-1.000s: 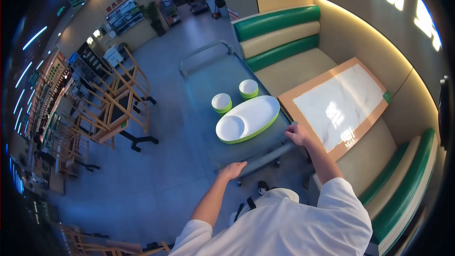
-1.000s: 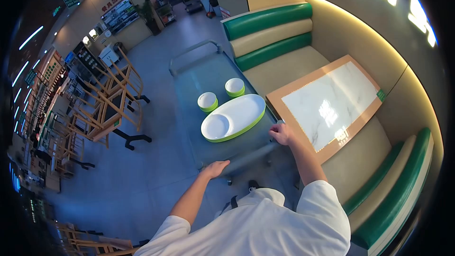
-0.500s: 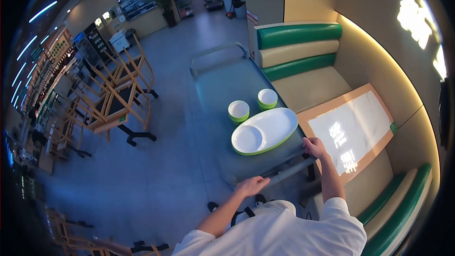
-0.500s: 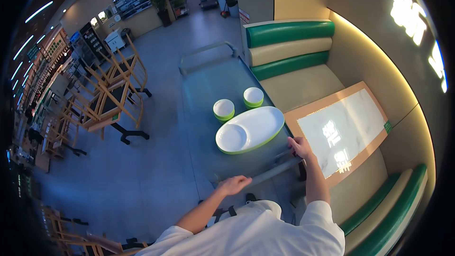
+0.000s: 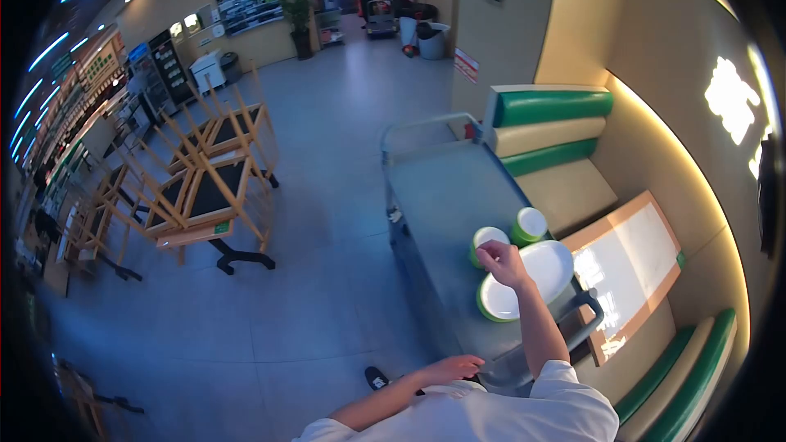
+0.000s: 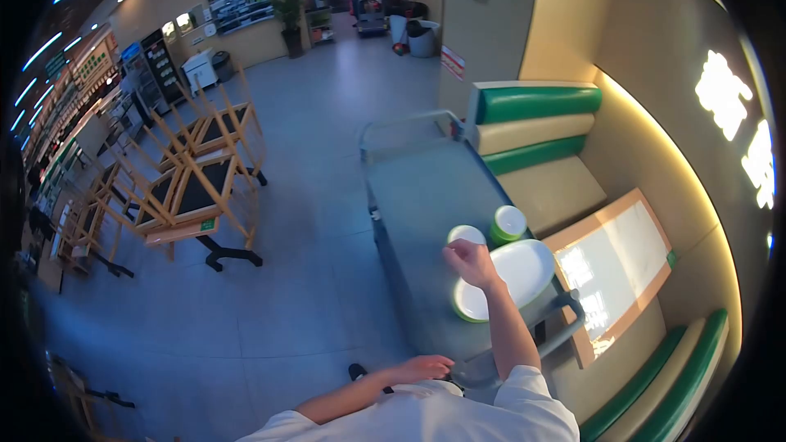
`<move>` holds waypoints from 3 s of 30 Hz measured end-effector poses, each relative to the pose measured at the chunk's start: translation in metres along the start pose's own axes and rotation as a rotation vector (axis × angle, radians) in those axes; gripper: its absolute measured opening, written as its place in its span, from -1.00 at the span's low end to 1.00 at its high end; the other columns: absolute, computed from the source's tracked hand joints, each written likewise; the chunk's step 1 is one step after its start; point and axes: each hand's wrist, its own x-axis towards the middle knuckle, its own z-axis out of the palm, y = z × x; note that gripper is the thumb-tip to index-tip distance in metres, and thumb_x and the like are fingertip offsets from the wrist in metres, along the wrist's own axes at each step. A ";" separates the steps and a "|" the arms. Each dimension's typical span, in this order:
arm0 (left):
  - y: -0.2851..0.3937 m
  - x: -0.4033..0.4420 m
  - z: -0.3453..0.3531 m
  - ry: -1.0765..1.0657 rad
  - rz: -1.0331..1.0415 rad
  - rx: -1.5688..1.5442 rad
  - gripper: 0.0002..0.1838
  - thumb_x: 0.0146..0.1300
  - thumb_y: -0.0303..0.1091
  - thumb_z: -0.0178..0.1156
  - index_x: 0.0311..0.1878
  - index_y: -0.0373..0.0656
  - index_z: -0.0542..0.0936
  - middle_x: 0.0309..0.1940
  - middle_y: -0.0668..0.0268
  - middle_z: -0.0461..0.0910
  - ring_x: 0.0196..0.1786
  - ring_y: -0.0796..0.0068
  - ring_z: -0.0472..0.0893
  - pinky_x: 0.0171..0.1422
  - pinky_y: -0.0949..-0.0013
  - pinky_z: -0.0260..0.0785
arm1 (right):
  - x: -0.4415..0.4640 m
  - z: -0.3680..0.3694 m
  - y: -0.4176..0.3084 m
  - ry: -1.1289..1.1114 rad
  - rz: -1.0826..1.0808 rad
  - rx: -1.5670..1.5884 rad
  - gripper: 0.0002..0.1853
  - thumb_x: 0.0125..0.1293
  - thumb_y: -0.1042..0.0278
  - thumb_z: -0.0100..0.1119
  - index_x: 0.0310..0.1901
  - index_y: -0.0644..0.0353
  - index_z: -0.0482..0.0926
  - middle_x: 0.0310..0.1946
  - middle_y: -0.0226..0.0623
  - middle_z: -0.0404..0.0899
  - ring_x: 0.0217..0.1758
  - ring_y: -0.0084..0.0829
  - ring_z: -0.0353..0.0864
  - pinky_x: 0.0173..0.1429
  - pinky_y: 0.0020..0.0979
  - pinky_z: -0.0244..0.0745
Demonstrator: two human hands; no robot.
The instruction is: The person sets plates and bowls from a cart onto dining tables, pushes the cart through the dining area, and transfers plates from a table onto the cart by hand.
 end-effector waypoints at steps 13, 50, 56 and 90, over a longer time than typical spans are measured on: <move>-0.035 -0.204 -0.219 0.521 -0.150 -0.306 -0.51 0.60 0.06 0.00 0.44 0.07 0.47 0.23 0.40 0.60 0.17 0.56 0.61 0.29 0.36 0.41 | 0.127 0.226 0.012 -0.478 0.119 -0.265 -0.19 0.37 -0.20 0.23 0.48 0.20 0.37 0.50 0.05 0.33 0.53 -0.03 0.37 0.58 -0.13 0.29; 0.039 -0.188 -1.099 0.368 -0.416 1.008 -0.68 0.25 -0.10 0.25 -0.07 -0.06 0.77 -0.19 0.16 0.78 -0.08 0.04 0.74 0.04 0.04 0.57 | 0.703 0.168 0.046 0.419 0.649 -0.738 -0.55 0.32 -0.19 0.23 -0.01 -0.02 0.77 -0.10 -0.30 0.78 0.23 -0.24 0.63 0.70 0.04 -0.11; 0.192 -0.087 -1.240 0.378 -0.699 0.784 -0.72 0.33 -0.14 0.28 -0.17 -0.18 0.75 -0.30 0.20 0.74 -0.28 0.38 0.70 -0.20 0.20 0.57 | 0.686 0.181 0.046 0.489 0.610 -0.685 -0.58 0.32 -0.16 0.24 -0.08 0.00 0.78 -0.14 -0.30 0.78 0.20 -0.27 0.63 0.72 0.04 -0.15; 0.545 0.525 -0.681 -1.360 0.864 1.254 -0.79 0.27 -0.17 0.34 -0.16 -0.07 0.72 -0.25 0.20 0.74 -0.14 0.11 0.73 -0.04 0.06 0.54 | 0.683 0.139 0.069 1.305 0.805 0.689 -0.78 0.45 0.17 0.28 -0.08 0.13 0.73 -0.59 -0.41 0.66 -0.59 -0.62 0.59 -0.07 -0.39 0.67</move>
